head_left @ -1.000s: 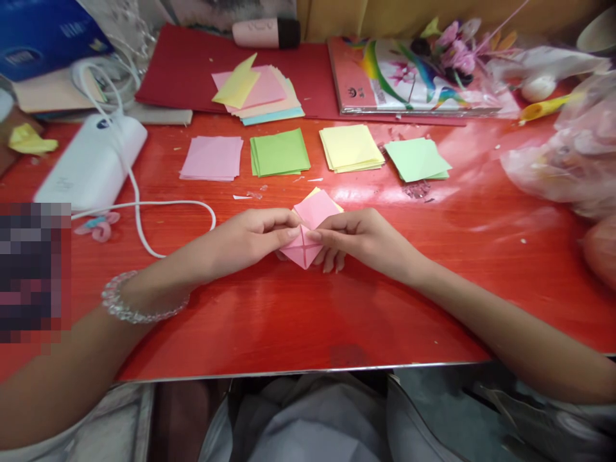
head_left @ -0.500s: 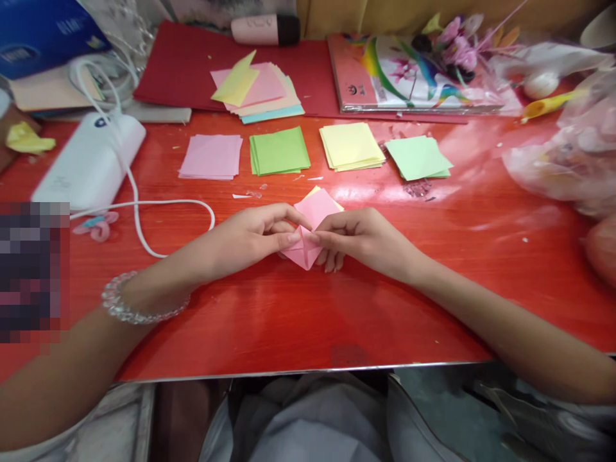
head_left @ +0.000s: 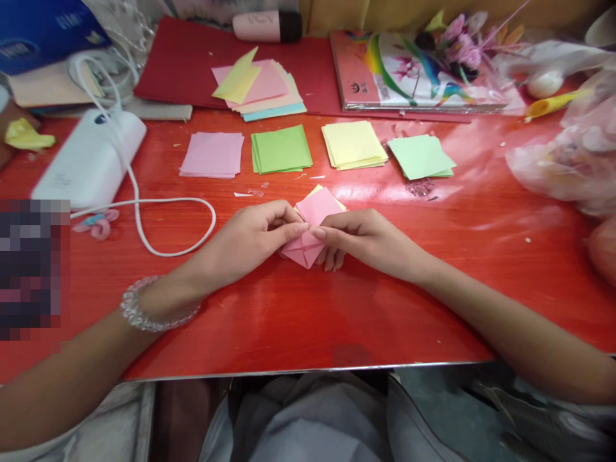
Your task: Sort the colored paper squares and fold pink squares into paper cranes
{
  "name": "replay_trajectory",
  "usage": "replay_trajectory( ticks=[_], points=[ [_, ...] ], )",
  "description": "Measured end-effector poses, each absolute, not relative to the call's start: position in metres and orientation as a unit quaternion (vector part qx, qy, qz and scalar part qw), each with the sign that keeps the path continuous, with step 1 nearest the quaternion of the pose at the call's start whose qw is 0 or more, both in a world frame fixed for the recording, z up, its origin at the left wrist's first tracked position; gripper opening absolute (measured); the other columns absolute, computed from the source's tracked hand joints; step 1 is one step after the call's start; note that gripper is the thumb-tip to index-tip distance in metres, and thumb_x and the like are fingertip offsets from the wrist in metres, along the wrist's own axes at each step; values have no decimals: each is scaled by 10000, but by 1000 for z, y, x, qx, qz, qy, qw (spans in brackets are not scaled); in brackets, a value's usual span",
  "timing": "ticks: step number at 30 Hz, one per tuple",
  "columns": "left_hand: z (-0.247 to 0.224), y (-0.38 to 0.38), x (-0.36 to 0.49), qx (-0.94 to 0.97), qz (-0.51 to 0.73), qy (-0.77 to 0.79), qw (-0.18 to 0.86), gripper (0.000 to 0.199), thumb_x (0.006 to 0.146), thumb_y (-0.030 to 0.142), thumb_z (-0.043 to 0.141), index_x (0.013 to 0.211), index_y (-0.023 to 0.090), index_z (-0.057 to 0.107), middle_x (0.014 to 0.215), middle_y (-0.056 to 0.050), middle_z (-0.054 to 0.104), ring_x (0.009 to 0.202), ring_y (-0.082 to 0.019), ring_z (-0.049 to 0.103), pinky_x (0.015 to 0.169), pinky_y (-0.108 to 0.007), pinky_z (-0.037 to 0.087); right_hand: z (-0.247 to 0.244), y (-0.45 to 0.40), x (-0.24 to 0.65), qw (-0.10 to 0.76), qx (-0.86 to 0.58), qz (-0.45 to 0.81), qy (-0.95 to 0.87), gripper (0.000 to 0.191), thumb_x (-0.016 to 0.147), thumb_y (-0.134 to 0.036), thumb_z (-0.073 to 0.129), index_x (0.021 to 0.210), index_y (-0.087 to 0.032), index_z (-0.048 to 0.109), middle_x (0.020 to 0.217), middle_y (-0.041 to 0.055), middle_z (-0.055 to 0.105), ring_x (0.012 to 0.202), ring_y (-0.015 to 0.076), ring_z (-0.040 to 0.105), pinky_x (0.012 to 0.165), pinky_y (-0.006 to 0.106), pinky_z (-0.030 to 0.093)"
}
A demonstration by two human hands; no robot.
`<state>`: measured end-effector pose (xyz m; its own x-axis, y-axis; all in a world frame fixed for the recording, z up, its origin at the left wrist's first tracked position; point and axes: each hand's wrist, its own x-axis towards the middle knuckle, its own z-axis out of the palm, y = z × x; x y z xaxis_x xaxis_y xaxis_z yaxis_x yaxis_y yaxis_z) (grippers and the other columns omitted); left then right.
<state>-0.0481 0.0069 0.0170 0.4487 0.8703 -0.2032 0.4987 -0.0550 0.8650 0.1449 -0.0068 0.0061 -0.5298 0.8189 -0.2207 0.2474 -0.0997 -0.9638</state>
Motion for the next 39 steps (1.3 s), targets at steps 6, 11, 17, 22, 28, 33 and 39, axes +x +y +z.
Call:
replay_trajectory(
  ticks=[6, 11, 17, 22, 28, 33, 39],
  points=[
    [15, 4, -49, 723, 191, 485, 452, 229, 849, 374, 521, 769, 175, 600, 720, 26, 606, 669, -107, 521, 614, -213, 383, 5, -7, 146, 230, -421, 607, -633, 317, 804, -449, 616, 742, -139, 622, 663, 25, 667, 551, 100, 624, 537, 204, 528],
    [17, 5, -48, 693, 208, 485, 492, 219, 853, 380, 524, 823, 178, 604, 800, 16, 627, 722, -106, 558, 630, -192, 417, 2, -8, 145, 255, -424, 598, -630, 338, 826, -458, 586, 734, -134, 598, 649, 26, 665, 499, 84, 596, 499, 197, 508],
    [20, 10, -49, 637, 171, 468, 588, 231, 803, 391, 613, 826, 162, 602, 710, 13, 636, 620, -95, 583, 617, -200, 469, 1, -8, 144, 297, -445, 577, -618, 376, 854, -485, 533, 709, -139, 559, 586, 4, 623, 464, 87, 589, 464, 191, 488],
    [20, 8, -47, 639, 182, 457, 592, 228, 797, 375, 629, 802, 148, 609, 712, -3, 647, 633, -99, 592, 617, -204, 481, 1, -9, 144, 306, -427, 589, -614, 311, 873, -445, 529, 804, -146, 577, 599, -13, 622, 498, 90, 611, 491, 187, 504],
    [19, 6, -46, 652, 207, 470, 559, 257, 799, 394, 621, 834, 140, 615, 750, -27, 664, 657, -117, 602, 616, -222, 486, 0, -5, 146, 293, -403, 614, -612, 306, 828, -438, 595, 848, -133, 603, 702, 25, 662, 609, 115, 657, 578, 218, 549],
    [18, 6, -47, 660, 213, 452, 562, 226, 837, 368, 582, 843, 144, 616, 740, -13, 654, 629, -95, 586, 611, -203, 483, -1, -5, 146, 303, -416, 613, -599, 325, 803, -457, 618, 785, -133, 594, 693, 27, 656, 597, 116, 654, 559, 216, 548],
    [21, 7, -45, 640, 217, 464, 572, 178, 810, 314, 624, 829, 137, 619, 723, -8, 657, 606, -91, 590, 600, -199, 490, -1, -6, 145, 338, -425, 618, -568, 319, 806, -444, 622, 802, -128, 582, 692, 25, 661, 591, 115, 657, 555, 212, 552]
  ],
)
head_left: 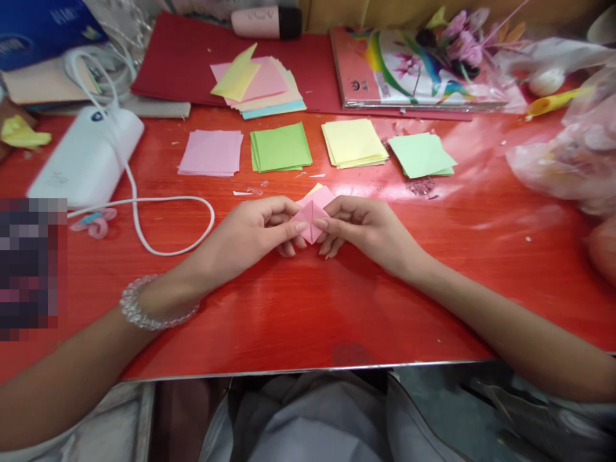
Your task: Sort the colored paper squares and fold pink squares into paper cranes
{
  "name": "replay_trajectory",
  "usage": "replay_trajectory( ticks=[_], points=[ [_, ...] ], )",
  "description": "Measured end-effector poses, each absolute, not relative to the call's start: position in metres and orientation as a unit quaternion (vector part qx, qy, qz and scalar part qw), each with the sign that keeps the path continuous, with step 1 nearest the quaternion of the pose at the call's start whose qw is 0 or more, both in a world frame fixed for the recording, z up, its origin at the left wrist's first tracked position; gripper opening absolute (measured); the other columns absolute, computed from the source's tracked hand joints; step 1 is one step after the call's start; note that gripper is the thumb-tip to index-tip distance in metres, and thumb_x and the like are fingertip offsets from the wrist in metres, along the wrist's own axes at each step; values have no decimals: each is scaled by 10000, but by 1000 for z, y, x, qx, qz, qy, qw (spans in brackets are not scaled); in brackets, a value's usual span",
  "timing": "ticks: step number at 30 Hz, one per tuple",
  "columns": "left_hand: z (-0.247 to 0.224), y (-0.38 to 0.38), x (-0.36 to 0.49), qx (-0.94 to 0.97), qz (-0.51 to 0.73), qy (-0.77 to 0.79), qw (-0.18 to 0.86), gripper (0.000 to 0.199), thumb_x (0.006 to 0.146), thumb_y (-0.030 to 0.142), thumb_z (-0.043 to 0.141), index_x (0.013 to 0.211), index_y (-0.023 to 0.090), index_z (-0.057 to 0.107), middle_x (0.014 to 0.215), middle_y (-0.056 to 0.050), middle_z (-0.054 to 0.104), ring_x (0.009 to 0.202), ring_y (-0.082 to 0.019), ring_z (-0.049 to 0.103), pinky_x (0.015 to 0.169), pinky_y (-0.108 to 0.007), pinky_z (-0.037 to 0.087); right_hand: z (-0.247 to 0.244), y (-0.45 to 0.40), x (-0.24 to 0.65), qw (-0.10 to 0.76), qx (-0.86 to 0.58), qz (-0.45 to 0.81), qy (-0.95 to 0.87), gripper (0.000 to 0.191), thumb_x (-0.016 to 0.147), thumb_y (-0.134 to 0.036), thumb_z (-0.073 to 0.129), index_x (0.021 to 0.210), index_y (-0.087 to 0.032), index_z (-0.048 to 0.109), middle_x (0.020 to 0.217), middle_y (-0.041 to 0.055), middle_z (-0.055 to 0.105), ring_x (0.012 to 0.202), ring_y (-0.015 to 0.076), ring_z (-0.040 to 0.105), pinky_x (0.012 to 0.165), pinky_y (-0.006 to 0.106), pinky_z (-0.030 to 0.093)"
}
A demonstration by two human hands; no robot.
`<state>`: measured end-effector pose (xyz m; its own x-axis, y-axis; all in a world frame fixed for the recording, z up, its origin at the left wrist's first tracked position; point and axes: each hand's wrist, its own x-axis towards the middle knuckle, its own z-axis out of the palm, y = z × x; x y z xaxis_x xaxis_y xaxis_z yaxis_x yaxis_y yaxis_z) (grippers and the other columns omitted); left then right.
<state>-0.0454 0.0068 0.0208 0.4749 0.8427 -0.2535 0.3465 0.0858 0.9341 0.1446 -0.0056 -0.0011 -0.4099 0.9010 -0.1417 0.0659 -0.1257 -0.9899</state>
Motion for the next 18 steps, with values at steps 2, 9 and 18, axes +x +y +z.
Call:
replay_trajectory(
  ticks=[2, 9, 18],
  points=[
    [21, 7, -45, 635, 224, 469, 571, 158, 812, 292, 620, 846, 138, 617, 723, -7, 664, 605, -91, 595, 600, -197, 490, -2, -6, 144, 344, -423, 614, -571, 288, 815, -412, 625, 825, -127, 582, 706, 26, 665, 589, 114, 657, 553, 214, 553],
    [19, 4, -46, 612, 262, 467, 582, 159, 805, 290, 627, 902, 165, 610, 709, 0, 670, 604, -102, 615, 602, -209, 504, -5, -6, 144, 386, -379, 625, -563, 178, 827, -279, 626, 943, -191, 522, 636, -43, 636, 560, 122, 665, 515, 214, 547],
    [17, 3, -47, 564, 314, 458, 611, 113, 758, 244, 655, 850, 183, 633, 743, -3, 661, 660, -131, 638, 636, -254, 535, -5, -6, 145, 405, -373, 645, -531, 111, 812, -248, 627, 893, -179, 594, 723, -14, 666, 597, 101, 655, 546, 208, 536]
  ],
)
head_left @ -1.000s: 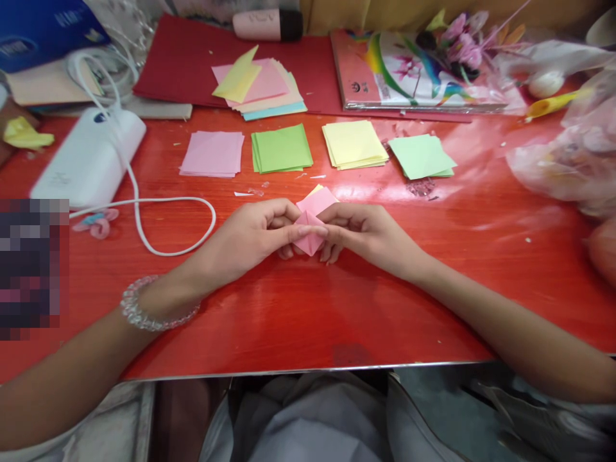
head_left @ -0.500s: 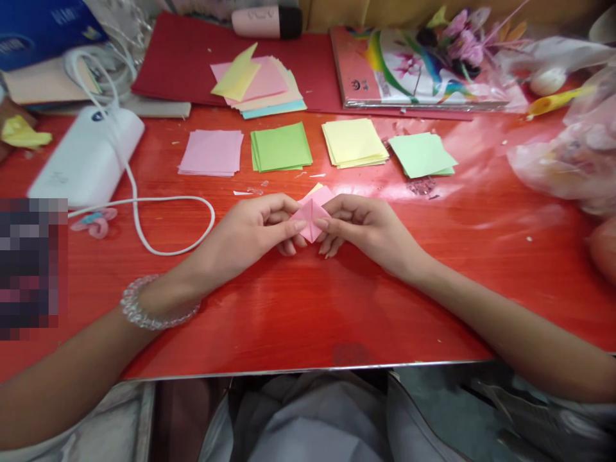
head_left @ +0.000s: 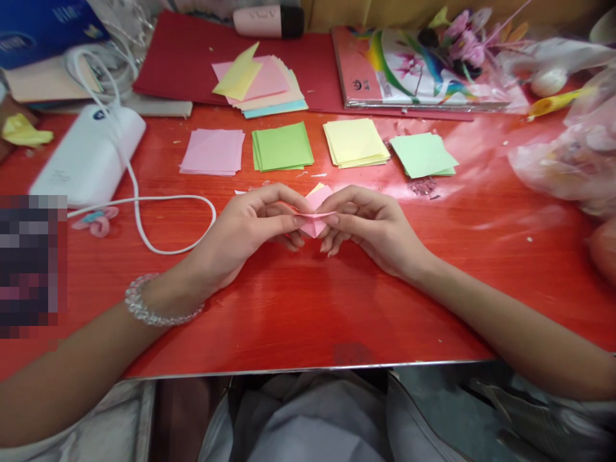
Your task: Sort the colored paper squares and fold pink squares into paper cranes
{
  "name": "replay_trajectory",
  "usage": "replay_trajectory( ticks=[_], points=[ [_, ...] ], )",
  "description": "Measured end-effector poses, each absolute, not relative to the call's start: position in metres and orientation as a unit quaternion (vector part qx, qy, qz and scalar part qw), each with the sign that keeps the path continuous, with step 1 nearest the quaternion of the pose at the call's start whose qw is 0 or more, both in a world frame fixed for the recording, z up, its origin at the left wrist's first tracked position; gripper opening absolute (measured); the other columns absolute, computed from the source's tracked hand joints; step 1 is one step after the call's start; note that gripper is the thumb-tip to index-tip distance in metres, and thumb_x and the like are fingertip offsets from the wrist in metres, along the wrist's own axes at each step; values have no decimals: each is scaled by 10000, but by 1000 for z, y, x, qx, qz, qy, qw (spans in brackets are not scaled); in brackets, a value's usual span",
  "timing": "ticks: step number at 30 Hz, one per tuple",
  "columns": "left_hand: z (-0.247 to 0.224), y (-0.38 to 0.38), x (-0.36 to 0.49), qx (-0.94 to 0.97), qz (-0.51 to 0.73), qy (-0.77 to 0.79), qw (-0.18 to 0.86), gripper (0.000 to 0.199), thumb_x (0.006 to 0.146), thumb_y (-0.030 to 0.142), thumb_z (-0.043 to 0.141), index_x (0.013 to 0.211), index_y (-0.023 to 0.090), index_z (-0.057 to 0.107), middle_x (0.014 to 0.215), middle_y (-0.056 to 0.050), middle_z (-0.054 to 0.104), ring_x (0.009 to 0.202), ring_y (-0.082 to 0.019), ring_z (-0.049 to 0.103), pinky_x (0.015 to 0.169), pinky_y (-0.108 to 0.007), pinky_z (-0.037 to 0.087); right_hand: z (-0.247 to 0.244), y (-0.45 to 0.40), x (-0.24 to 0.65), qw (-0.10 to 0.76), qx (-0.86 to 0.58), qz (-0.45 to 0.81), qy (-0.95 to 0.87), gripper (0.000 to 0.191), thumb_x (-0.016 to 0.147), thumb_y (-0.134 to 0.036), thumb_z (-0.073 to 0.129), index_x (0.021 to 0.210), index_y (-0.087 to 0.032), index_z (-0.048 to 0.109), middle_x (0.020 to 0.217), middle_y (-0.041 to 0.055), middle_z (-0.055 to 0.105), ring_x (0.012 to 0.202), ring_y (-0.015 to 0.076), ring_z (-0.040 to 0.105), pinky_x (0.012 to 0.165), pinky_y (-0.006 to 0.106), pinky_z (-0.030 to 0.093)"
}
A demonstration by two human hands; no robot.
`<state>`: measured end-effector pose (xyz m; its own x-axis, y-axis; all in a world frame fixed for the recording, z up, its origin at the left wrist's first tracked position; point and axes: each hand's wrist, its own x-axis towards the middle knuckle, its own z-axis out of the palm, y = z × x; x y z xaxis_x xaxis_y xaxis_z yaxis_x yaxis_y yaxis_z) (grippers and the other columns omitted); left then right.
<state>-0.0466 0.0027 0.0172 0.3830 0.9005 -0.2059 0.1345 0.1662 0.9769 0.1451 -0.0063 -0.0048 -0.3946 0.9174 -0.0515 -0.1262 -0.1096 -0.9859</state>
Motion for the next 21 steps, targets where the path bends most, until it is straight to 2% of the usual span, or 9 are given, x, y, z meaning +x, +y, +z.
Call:
replay_trajectory(
  ticks=[7, 10, 13, 15, 18, 21],
  points=[
    [18, 3, -47, 533, 356, 417, 645, 138, 806, 161, 546, 833, 172, 681, 804, -14, 664, 776, -131, 631, 722, -251, 520, -4, -5, 146, 423, -368, 664, -494, 84, 812, -191, 607, 888, -177, 641, 804, 2, 681, 667, 100, 660, 661, 238, 558],
    [18, 2, -45, 558, 365, 433, 607, 92, 801, 230, 597, 838, 172, 658, 823, -2, 644, 768, -118, 616, 734, -241, 505, -4, -5, 145, 417, -376, 661, -497, 117, 788, -204, 635, 902, -177, 641, 844, 7, 681, 716, 115, 665, 720, 268, 561],
    [15, 1, -43, 600, 363, 468, 537, 164, 749, 254, 666, 882, 178, 608, 895, -2, 628, 851, -129, 608, 786, -240, 490, -5, -6, 143, 415, -378, 649, -514, 123, 784, -264, 660, 844, -163, 624, 832, 15, 677, 743, 125, 664, 748, 278, 558],
    [13, 1, -43, 615, 362, 482, 508, 226, 733, 238, 672, 932, 187, 579, 902, 0, 620, 877, -135, 607, 806, -244, 486, -6, -6, 141, 411, -383, 636, -529, 169, 776, -297, 678, 819, -160, 589, 802, 13, 672, 715, 122, 659, 721, 270, 559],
    [12, -1, -42, 623, 365, 490, 489, 294, 735, 232, 662, 1007, 207, 554, 893, 5, 616, 868, -139, 614, 810, -255, 490, -5, -8, 141, 390, -390, 623, -554, 205, 785, -293, 676, 886, -170, 547, 778, 1, 662, 648, 113, 649, 638, 252, 548],
    [14, -3, -43, 652, 366, 478, 462, 231, 785, 265, 621, 1007, 214, 581, 971, -9, 628, 931, -148, 601, 837, -253, 478, -3, -11, 141, 332, -399, 598, -611, 120, 852, -271, 592, 858, -155, 561, 708, -2, 633, 575, 93, 611, 560, 217, 503]
  ],
)
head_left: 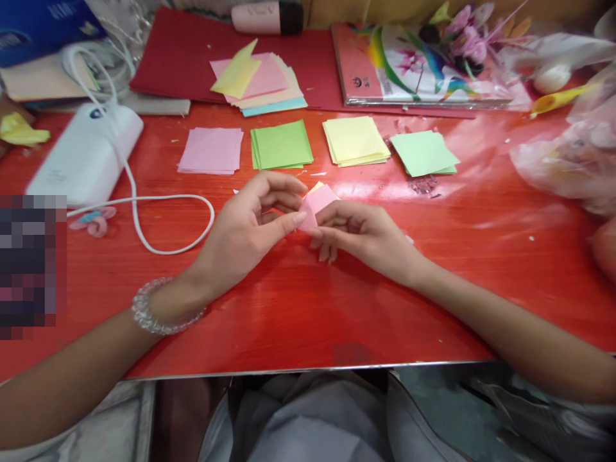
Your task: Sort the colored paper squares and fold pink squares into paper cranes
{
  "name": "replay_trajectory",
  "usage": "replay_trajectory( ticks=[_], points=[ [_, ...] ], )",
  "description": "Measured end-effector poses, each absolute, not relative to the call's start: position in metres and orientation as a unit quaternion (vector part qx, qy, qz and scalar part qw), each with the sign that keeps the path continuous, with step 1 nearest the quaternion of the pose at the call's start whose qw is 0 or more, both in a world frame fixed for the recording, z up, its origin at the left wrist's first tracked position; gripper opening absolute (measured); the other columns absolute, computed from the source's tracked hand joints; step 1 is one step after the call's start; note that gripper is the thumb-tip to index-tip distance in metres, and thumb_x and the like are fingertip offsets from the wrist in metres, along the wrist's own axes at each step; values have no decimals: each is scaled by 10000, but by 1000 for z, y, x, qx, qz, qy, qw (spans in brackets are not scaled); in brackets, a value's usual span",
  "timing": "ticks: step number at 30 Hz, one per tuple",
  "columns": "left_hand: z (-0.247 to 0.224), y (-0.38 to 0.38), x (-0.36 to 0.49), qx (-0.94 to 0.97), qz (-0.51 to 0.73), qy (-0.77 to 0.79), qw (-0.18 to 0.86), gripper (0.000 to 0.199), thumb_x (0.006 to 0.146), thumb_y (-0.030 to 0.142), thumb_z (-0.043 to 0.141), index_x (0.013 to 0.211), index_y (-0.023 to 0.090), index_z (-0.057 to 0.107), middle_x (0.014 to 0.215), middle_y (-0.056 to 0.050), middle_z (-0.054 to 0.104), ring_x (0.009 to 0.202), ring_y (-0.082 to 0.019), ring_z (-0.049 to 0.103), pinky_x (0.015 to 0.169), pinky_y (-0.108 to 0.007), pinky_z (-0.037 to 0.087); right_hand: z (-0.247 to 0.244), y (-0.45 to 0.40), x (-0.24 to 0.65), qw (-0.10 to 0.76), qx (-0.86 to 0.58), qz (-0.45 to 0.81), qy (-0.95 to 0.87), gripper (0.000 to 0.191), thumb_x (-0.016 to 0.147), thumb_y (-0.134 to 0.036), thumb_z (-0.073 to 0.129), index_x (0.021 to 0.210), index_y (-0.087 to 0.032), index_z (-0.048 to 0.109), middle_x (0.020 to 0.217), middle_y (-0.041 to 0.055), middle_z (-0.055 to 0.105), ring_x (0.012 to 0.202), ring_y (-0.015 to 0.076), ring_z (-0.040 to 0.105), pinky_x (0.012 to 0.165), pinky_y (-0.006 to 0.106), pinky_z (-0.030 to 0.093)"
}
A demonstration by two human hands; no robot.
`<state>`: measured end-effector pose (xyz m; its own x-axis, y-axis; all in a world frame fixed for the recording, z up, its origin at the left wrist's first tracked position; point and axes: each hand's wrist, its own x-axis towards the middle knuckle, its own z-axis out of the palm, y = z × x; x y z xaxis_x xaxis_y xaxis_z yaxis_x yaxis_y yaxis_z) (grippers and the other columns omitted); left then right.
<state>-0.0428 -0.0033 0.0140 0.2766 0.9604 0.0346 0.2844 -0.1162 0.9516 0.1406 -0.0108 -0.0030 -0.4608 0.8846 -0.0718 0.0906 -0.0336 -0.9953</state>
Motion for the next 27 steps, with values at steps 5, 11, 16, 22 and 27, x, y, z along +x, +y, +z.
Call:
replay_trajectory(
  ticks=[5, 11, 16, 22, 27],
  points=[
    [18, -6, -44, 711, 304, 461, 436, 187, 850, 303, 558, 996, 222, 642, 975, -10, 650, 930, -154, 586, 837, -248, 455, 1, -16, 140, 271, -403, 494, -721, 139, 865, -222, 560, 745, -153, 568, 630, -19, 589, 535, 68, 529, 522, 193, 415],
    [18, -3, -47, 758, 281, 437, 395, 176, 879, 307, 516, 929, 229, 665, 895, -4, 647, 880, -152, 581, 818, -249, 441, 1, -15, 140, 318, -396, 542, -669, 227, 912, -348, 494, 799, -158, 543, 673, -13, 575, 534, 70, 552, 524, 192, 456],
    [8, -3, -46, 716, 322, 425, 450, 192, 842, 248, 567, 1031, 211, 565, 881, 2, 609, 838, -133, 595, 754, -236, 473, -1, -15, 141, 333, -395, 544, -661, 254, 931, -333, 463, 757, -156, 515, 649, -18, 573, 501, 59, 554, 494, 176, 460],
    [6, 1, -45, 684, 297, 470, 472, 224, 850, 314, 562, 1041, 200, 543, 819, 13, 588, 745, -110, 566, 691, -223, 454, -4, -14, 140, 366, -420, 542, -629, 255, 931, -321, 464, 746, -153, 514, 633, -23, 578, 477, 55, 556, 467, 172, 461],
    [13, 2, -47, 688, 255, 489, 473, 168, 867, 323, 533, 831, 172, 599, 756, 16, 589, 695, -102, 536, 654, -211, 424, -2, -9, 141, 337, -431, 568, -615, 271, 922, -322, 480, 722, -145, 525, 623, -14, 583, 487, 67, 573, 473, 180, 477]
  ],
)
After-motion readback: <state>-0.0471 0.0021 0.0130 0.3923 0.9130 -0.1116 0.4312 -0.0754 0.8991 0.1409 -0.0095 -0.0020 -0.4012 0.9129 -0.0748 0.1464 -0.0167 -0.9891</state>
